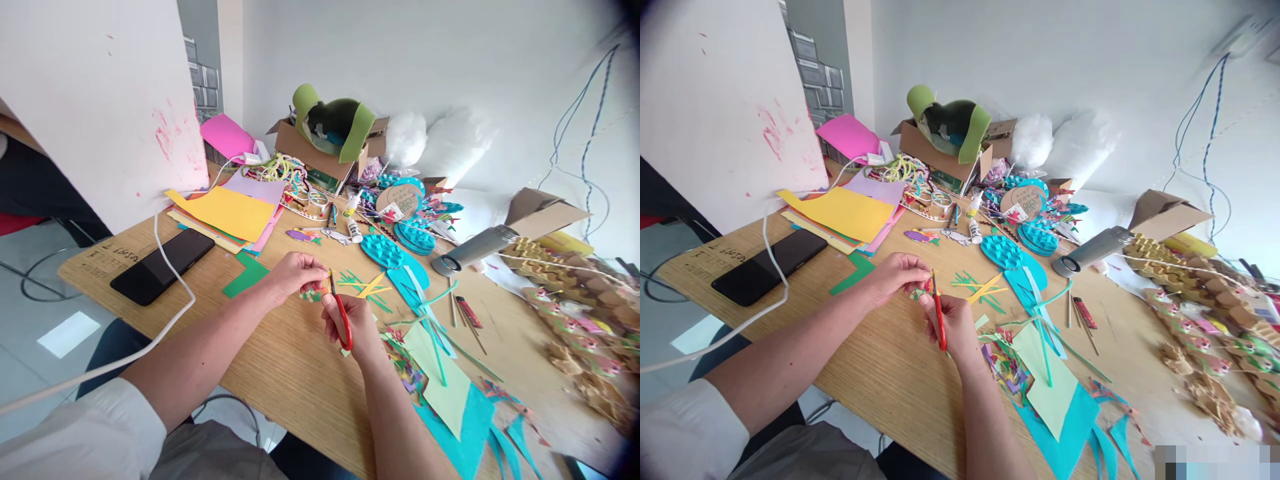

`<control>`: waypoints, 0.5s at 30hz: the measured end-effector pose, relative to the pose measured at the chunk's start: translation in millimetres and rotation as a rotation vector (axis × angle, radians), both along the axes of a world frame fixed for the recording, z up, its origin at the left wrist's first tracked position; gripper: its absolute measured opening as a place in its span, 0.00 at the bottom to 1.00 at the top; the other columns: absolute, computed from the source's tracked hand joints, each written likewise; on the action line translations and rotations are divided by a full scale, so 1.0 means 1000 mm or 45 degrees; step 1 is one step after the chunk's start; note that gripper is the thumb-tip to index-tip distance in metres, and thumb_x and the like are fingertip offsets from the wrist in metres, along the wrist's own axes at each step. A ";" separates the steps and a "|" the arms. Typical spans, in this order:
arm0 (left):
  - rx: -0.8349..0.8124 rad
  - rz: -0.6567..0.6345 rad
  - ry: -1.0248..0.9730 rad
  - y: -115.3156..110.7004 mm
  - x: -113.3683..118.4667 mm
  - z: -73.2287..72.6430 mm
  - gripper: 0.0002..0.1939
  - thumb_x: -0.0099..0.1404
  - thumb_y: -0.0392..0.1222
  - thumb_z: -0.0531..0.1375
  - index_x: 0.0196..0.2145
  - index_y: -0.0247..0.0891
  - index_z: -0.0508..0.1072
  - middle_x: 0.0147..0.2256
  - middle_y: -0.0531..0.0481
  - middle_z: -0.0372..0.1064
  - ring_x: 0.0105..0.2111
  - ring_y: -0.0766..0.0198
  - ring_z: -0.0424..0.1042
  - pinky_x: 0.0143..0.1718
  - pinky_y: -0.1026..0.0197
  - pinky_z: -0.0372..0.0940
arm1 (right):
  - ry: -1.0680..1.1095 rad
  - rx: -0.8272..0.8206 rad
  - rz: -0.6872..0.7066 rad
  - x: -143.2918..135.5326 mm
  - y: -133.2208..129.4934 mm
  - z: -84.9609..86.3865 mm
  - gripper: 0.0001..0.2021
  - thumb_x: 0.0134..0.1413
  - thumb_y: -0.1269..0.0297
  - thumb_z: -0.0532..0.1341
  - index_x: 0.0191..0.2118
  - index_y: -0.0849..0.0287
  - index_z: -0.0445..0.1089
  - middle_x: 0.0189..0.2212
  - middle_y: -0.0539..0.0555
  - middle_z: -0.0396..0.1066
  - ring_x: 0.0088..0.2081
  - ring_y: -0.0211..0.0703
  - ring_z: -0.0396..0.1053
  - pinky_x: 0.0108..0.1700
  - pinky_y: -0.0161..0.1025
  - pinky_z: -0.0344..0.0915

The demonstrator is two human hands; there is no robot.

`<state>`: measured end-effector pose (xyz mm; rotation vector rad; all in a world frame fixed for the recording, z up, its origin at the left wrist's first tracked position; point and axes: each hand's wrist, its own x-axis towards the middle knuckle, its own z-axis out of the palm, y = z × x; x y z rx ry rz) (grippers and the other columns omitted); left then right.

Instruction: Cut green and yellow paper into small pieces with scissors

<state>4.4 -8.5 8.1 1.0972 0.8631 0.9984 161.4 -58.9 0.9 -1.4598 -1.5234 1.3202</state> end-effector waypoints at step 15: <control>-0.013 -0.029 -0.003 0.000 0.000 -0.001 0.06 0.48 0.39 0.64 0.22 0.33 0.72 0.17 0.55 0.66 0.14 0.75 0.57 0.17 0.68 0.51 | 0.003 0.019 0.011 0.000 0.000 0.001 0.26 0.46 0.41 0.64 0.19 0.61 0.65 0.10 0.49 0.64 0.11 0.33 0.59 0.13 0.28 0.52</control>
